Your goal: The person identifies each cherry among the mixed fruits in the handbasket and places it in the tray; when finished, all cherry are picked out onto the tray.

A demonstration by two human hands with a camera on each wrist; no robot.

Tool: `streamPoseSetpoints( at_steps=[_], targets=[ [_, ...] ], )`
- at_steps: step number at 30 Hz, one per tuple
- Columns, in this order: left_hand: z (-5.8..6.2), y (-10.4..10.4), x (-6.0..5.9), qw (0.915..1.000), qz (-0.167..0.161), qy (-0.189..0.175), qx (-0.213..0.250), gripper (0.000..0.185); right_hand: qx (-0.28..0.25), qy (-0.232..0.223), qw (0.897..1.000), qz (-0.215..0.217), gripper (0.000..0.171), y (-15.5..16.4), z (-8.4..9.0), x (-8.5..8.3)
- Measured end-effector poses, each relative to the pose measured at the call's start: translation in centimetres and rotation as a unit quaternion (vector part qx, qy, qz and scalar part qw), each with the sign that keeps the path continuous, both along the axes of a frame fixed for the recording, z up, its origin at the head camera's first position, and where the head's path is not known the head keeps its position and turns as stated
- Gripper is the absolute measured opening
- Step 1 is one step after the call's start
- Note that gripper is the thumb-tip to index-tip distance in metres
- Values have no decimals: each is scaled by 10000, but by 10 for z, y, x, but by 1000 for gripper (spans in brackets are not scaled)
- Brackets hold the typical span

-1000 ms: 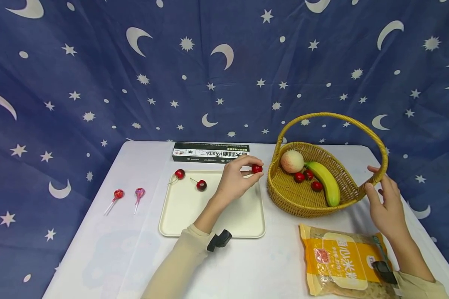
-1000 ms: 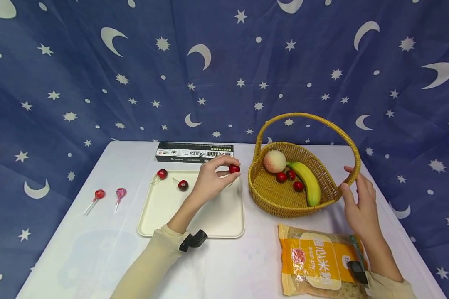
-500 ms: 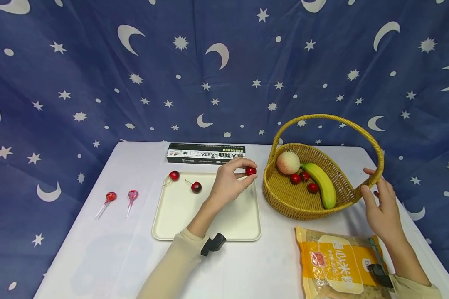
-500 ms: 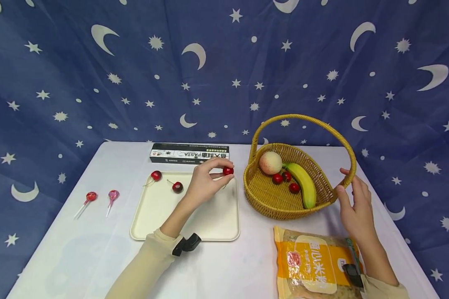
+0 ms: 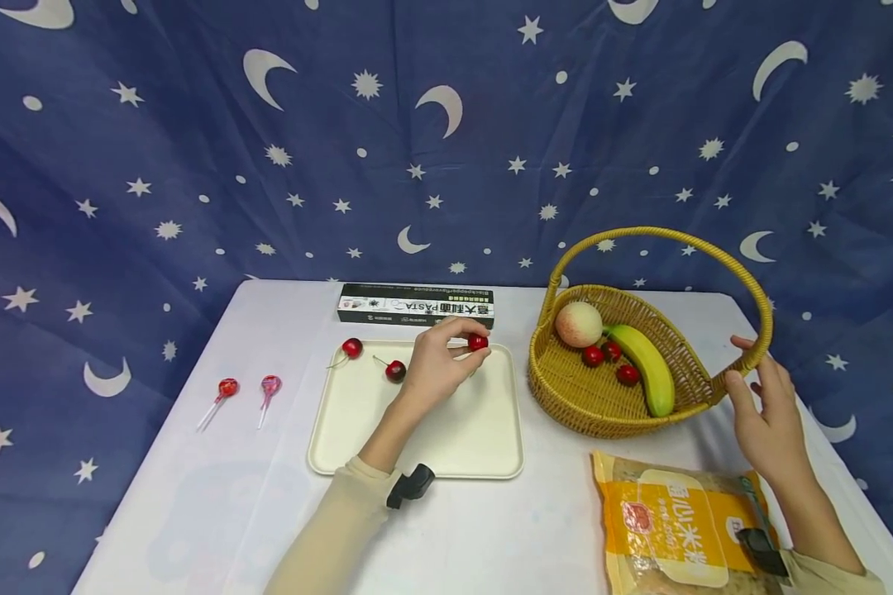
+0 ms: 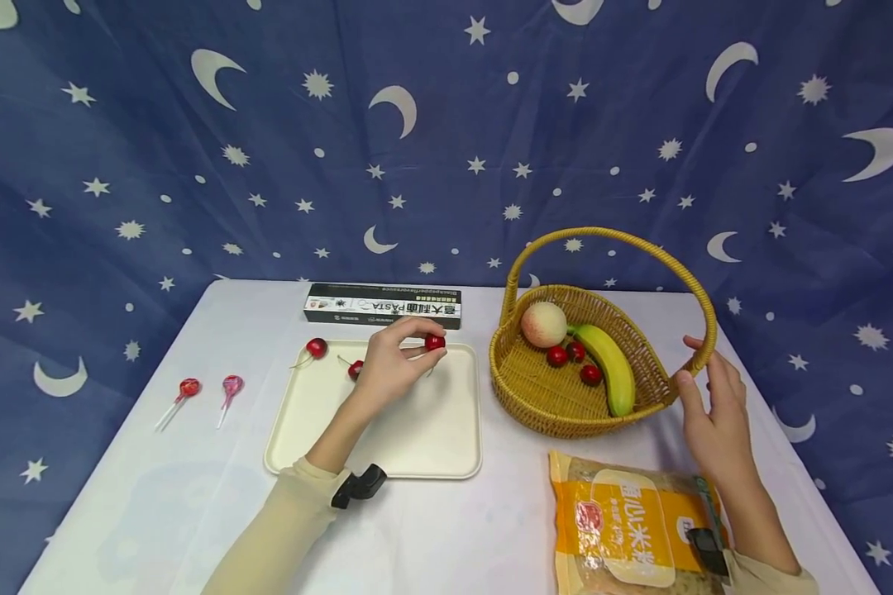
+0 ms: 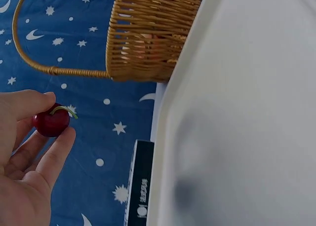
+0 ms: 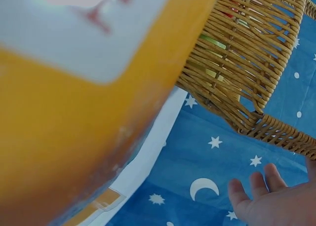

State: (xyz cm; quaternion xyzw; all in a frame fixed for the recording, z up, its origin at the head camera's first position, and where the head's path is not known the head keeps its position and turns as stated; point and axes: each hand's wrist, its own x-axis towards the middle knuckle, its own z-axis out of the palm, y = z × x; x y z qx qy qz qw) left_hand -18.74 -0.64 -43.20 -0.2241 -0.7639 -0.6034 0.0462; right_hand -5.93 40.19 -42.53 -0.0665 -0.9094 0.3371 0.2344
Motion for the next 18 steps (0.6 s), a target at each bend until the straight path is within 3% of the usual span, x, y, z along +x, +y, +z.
streamPoseSetpoints(
  at_steps=[18],
  targets=[
    [-19, -17, -3, 9977, 337, -157, -560, 21, -38, 120, 9999, 91, 50, 0, -1, 1]
  ],
)
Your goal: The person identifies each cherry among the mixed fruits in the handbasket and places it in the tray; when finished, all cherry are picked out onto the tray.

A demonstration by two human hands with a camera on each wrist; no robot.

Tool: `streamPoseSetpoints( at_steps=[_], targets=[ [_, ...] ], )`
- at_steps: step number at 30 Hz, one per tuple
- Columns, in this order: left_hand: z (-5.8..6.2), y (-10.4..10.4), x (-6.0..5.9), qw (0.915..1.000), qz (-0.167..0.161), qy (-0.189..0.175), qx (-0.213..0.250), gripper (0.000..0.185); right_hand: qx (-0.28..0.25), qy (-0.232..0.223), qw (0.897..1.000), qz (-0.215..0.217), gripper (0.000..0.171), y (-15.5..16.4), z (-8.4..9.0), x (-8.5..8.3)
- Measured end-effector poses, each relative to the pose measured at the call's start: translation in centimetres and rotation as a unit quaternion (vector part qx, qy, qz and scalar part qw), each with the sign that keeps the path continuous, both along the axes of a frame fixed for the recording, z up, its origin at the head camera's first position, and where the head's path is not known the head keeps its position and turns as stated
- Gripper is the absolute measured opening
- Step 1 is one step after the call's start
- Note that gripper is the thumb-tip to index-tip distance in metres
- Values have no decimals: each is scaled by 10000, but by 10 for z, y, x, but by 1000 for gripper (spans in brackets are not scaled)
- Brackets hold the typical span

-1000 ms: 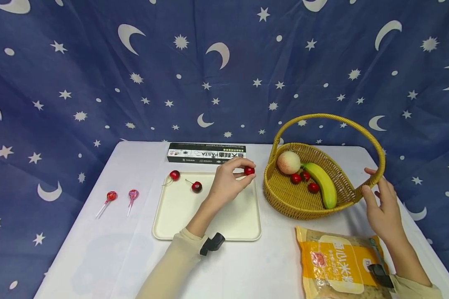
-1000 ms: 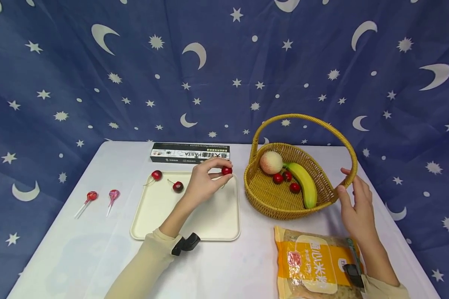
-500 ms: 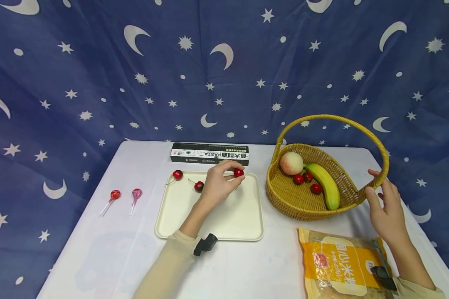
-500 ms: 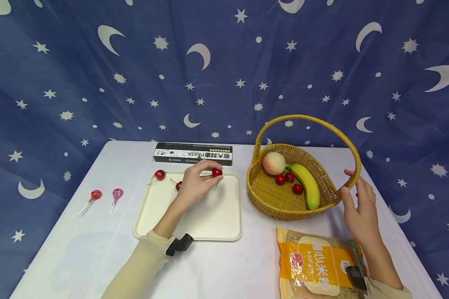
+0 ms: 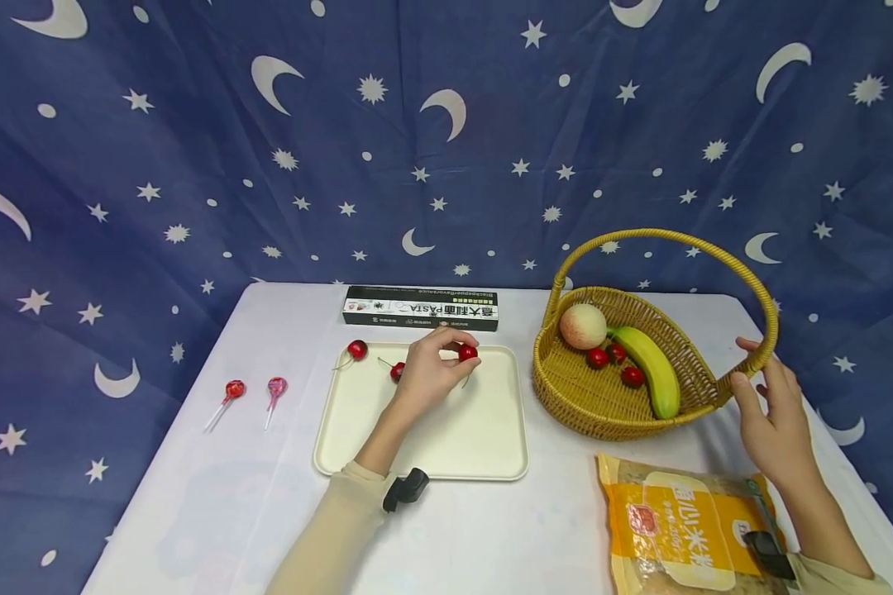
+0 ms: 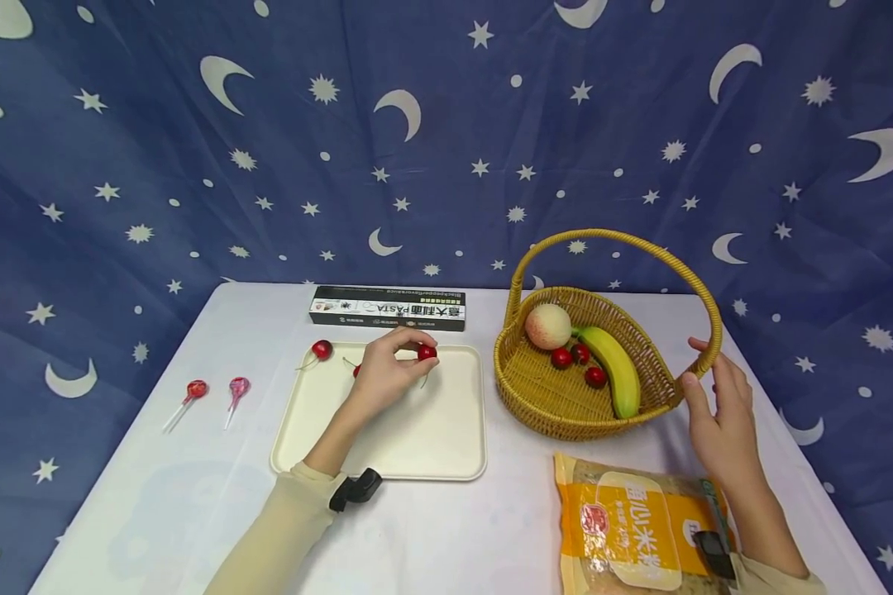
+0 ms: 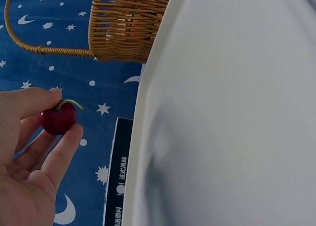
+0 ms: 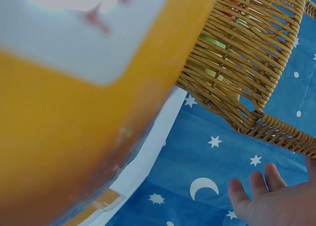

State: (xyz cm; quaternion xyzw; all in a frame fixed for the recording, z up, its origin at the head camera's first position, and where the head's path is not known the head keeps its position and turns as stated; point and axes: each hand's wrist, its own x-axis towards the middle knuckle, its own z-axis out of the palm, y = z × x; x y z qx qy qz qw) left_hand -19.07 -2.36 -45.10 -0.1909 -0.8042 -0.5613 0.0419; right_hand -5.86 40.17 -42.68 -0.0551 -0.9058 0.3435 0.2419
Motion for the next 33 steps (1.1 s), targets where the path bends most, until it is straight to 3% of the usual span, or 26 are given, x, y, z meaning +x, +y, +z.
streamPoseSetpoints(
  at_steps=[4, 13, 24, 33],
  targets=[
    [-1, 0, 0, 9998, 28, -138, -154, 21, 1, 45, 10000, 12, 50, 1, -1, 1],
    [-4, -1, -6, 9937, -83, -557, -968, 24, 11, -8, 10000, -2, 50, 1, 0, 1],
    [-11, 0, -12, 9838, 46, -263, -1772, 20, -8, 33, 10000, 75, 49, 0, 1, 1],
    [-12, 3, -13, 9659, 97, -133, -2583, 20, -34, -47, 10000, 14, 50, -1, 2, 0]
  ],
)
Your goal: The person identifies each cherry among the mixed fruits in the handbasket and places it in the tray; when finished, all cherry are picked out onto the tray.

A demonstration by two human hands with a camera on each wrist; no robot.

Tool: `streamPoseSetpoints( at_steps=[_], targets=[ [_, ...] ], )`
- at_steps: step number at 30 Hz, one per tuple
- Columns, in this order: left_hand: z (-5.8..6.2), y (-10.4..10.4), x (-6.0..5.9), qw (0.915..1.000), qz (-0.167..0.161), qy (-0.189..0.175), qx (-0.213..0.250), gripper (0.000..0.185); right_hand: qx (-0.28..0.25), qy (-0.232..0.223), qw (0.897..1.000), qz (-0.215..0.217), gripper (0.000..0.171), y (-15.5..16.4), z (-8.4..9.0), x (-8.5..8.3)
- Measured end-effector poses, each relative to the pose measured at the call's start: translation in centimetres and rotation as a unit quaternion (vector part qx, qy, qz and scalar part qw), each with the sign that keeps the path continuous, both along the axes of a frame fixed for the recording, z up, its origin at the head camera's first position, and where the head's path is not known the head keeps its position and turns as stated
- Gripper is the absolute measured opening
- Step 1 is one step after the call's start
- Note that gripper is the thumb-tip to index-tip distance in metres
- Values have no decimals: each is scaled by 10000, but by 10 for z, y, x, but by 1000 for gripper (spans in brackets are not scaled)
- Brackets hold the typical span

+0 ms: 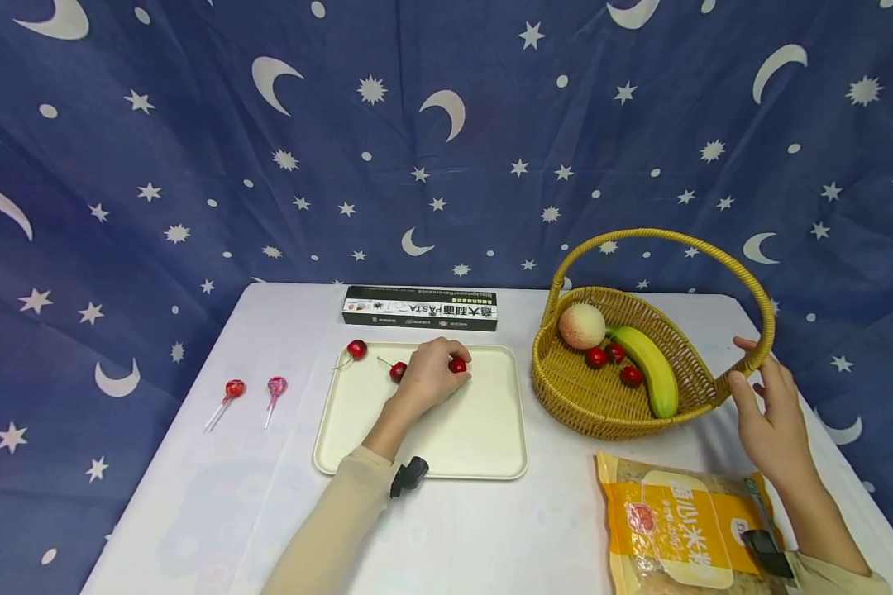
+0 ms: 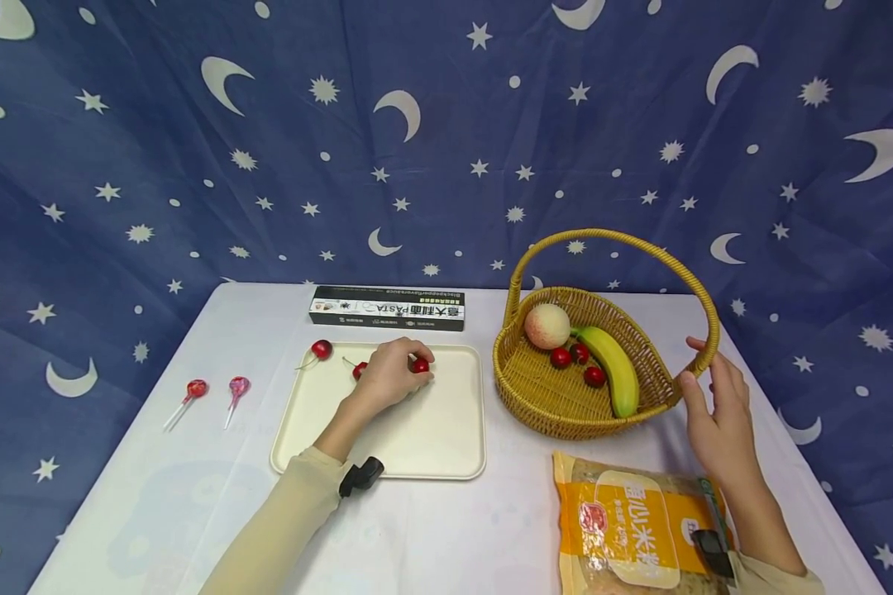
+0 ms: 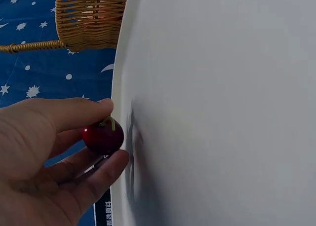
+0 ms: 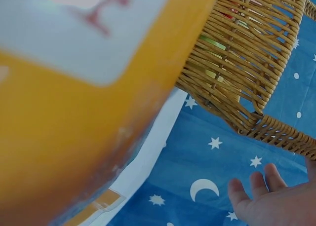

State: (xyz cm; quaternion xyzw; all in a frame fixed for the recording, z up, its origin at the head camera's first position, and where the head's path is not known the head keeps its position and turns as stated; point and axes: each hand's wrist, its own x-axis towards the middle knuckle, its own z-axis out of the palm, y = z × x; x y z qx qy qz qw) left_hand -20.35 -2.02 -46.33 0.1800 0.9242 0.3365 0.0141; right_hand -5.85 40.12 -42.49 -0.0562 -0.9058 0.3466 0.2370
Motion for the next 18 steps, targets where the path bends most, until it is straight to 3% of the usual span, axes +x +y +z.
streamPoseSetpoints(
  at_steps=[8, 18],
  targets=[
    [-5, 2, 0, 9995, 35, -136, -279, 27, 22, -47, 10000, -12, 51, 0, 0, -1],
    [0, 2, 4, 9993, -17, -43, -374, 30, 13, -14, 10000, 9, 50, 1, -1, 2]
  ],
)
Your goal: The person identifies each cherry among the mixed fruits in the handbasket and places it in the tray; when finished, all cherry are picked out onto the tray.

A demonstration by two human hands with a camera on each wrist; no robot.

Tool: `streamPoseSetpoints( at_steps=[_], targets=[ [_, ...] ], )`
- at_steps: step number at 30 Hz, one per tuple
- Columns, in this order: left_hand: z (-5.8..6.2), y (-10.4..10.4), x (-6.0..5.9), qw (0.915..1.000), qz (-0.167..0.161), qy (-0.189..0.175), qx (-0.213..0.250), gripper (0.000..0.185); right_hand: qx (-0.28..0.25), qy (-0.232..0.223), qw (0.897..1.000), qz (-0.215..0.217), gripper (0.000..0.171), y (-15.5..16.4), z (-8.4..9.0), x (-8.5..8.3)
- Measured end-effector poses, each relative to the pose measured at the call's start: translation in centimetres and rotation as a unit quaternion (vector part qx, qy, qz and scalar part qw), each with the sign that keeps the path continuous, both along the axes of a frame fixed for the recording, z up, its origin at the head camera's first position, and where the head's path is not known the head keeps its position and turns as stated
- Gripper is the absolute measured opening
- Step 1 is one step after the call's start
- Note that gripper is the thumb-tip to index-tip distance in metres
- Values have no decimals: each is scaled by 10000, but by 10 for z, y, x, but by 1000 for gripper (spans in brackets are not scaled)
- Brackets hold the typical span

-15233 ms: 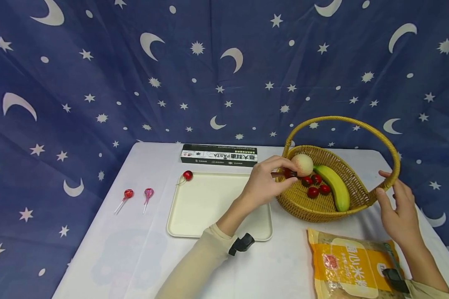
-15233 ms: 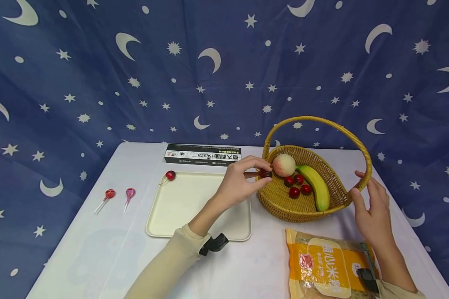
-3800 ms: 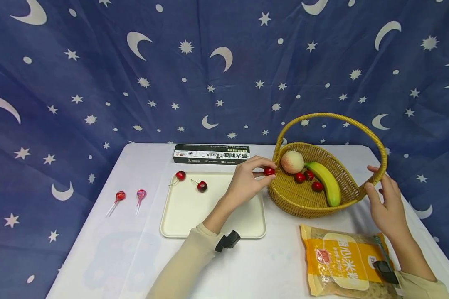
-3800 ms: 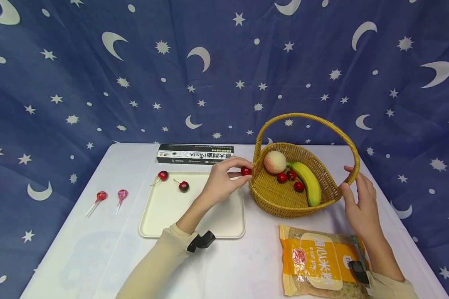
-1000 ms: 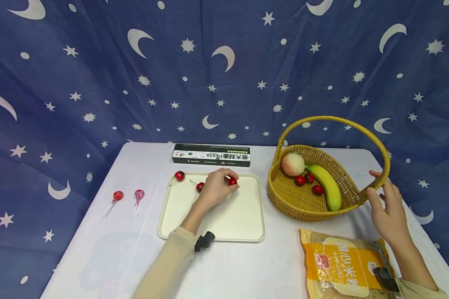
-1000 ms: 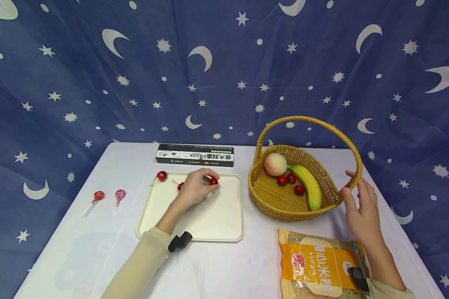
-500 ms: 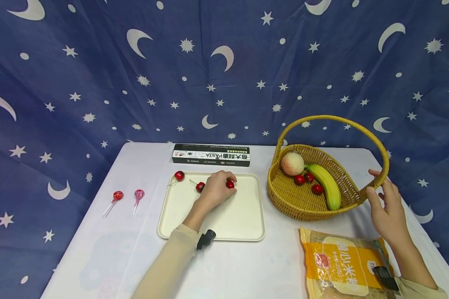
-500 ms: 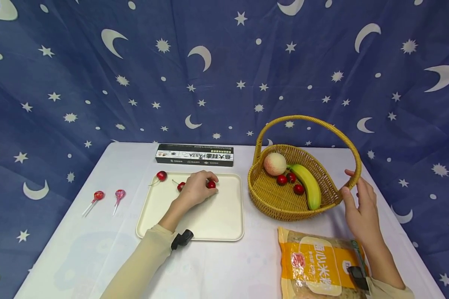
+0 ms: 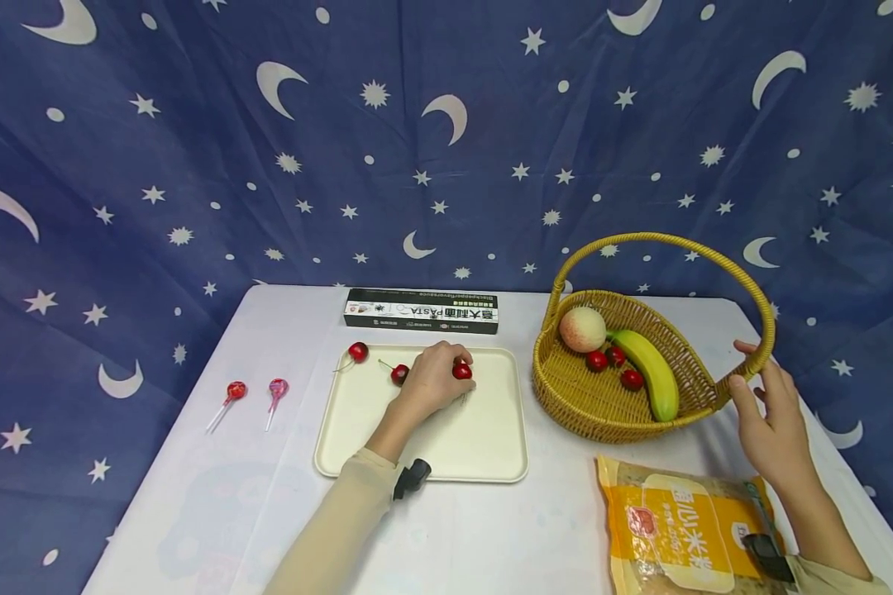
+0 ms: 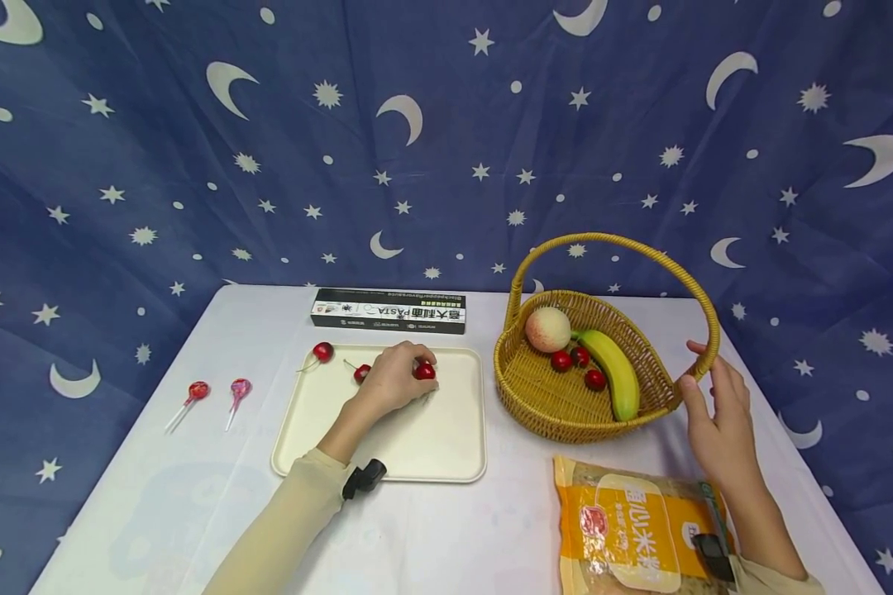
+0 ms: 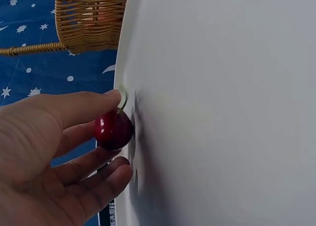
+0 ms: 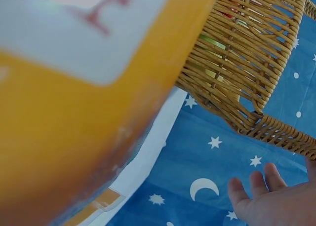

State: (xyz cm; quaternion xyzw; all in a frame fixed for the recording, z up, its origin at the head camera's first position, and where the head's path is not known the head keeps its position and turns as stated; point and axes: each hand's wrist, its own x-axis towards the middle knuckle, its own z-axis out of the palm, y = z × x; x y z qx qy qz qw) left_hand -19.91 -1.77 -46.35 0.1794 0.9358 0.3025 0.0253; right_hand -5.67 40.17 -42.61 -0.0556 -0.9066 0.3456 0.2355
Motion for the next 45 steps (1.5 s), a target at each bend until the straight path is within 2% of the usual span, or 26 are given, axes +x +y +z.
streamPoseSetpoints(
  at_steps=[14, 23, 29, 37, 45],
  targets=[
    [5, -1, 1, 9992, -159, 105, 348, 30, 12, -92, 9999, -56, 51, 2, -1, 0],
    [16, 4, -2, 9960, -254, 395, 755, 36, 30, -84, 9999, -75, 51, 1, 0, 0],
    [25, 12, -2, 9911, -420, 496, 1158, 36, 38, -67, 9999, -72, 51, 0, 0, 0],
    [35, 27, 5, 9820, -737, 811, 1539, 36, 55, -51, 10000, -50, 51, 2, -2, 1],
    [47, 45, 10, 9778, -963, 909, 1621, 34, 68, 68, 10000, -6, 49, 2, -1, -1]
  ],
)
